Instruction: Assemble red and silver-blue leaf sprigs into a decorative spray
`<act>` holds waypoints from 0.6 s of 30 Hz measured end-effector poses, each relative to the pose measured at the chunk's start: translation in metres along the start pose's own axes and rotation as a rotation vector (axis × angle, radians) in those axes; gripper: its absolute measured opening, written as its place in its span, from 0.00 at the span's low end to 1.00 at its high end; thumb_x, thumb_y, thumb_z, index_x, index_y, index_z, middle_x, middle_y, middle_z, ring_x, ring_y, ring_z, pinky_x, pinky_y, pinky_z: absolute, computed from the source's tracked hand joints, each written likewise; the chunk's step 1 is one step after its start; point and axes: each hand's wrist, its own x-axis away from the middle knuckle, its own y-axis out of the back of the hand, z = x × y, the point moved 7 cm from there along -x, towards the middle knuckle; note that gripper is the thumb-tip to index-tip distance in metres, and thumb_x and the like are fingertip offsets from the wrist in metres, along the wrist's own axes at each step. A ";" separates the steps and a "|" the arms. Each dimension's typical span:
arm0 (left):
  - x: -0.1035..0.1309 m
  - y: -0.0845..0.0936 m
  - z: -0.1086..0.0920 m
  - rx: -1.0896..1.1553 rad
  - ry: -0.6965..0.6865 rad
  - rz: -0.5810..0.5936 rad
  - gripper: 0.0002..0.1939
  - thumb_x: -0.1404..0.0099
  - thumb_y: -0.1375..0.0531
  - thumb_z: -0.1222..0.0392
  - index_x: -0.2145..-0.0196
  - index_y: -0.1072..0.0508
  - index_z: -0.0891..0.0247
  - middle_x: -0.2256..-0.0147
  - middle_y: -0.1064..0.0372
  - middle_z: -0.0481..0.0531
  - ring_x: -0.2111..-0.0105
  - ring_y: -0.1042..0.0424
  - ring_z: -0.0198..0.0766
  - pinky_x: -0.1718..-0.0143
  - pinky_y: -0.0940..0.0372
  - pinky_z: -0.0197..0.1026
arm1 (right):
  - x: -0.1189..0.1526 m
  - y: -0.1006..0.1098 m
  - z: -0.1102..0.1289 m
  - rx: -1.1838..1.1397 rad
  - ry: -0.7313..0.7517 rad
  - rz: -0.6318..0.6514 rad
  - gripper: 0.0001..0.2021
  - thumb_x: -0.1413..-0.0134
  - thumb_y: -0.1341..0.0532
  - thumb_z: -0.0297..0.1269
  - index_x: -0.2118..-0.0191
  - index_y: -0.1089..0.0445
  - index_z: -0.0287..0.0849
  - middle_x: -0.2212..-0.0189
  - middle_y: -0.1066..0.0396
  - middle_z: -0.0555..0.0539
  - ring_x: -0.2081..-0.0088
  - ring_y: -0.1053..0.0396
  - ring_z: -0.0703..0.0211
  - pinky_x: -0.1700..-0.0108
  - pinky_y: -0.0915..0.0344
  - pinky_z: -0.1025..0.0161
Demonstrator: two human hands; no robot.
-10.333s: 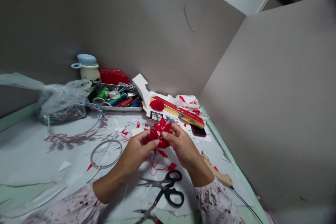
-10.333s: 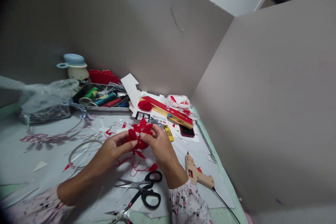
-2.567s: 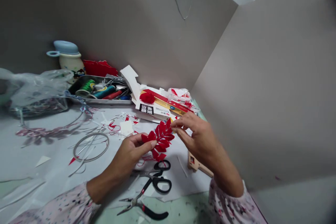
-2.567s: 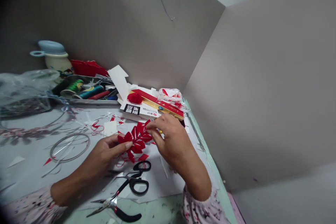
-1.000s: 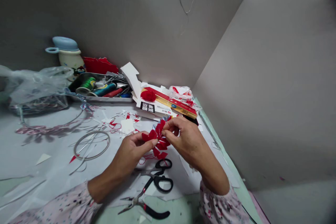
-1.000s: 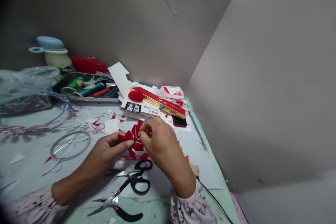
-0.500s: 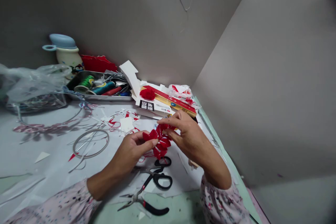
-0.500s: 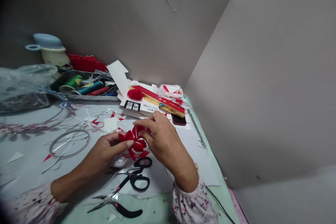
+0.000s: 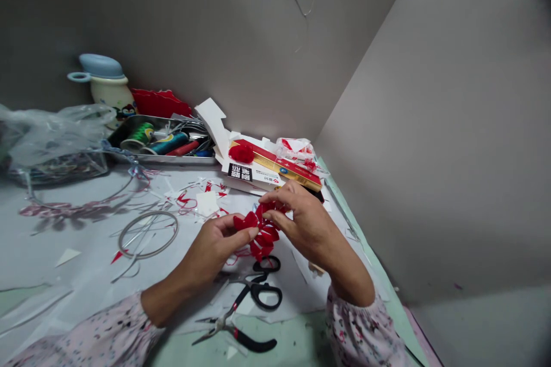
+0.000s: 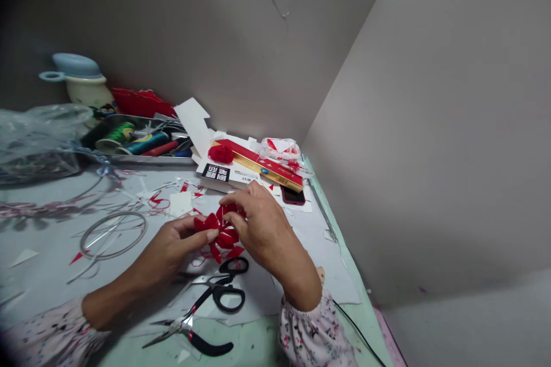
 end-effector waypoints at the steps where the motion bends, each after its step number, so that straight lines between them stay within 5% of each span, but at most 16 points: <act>1: 0.000 0.000 0.000 0.002 0.001 0.000 0.08 0.43 0.32 0.59 0.66 0.22 0.65 0.68 0.20 0.53 0.68 0.23 0.39 0.62 0.31 0.39 | 0.000 0.000 0.001 0.002 0.005 0.001 0.09 0.44 0.36 0.27 0.58 0.26 0.44 0.65 0.31 0.49 0.60 0.34 0.59 0.57 0.36 0.62; 18: 0.000 0.003 -0.001 -0.053 -0.005 -0.069 0.07 0.44 0.32 0.59 0.69 0.22 0.65 0.69 0.21 0.53 0.70 0.25 0.38 0.64 0.32 0.38 | 0.001 -0.005 0.002 -0.002 -0.024 -0.017 0.12 0.46 0.41 0.24 0.59 0.25 0.46 0.62 0.22 0.50 0.61 0.27 0.59 0.58 0.34 0.61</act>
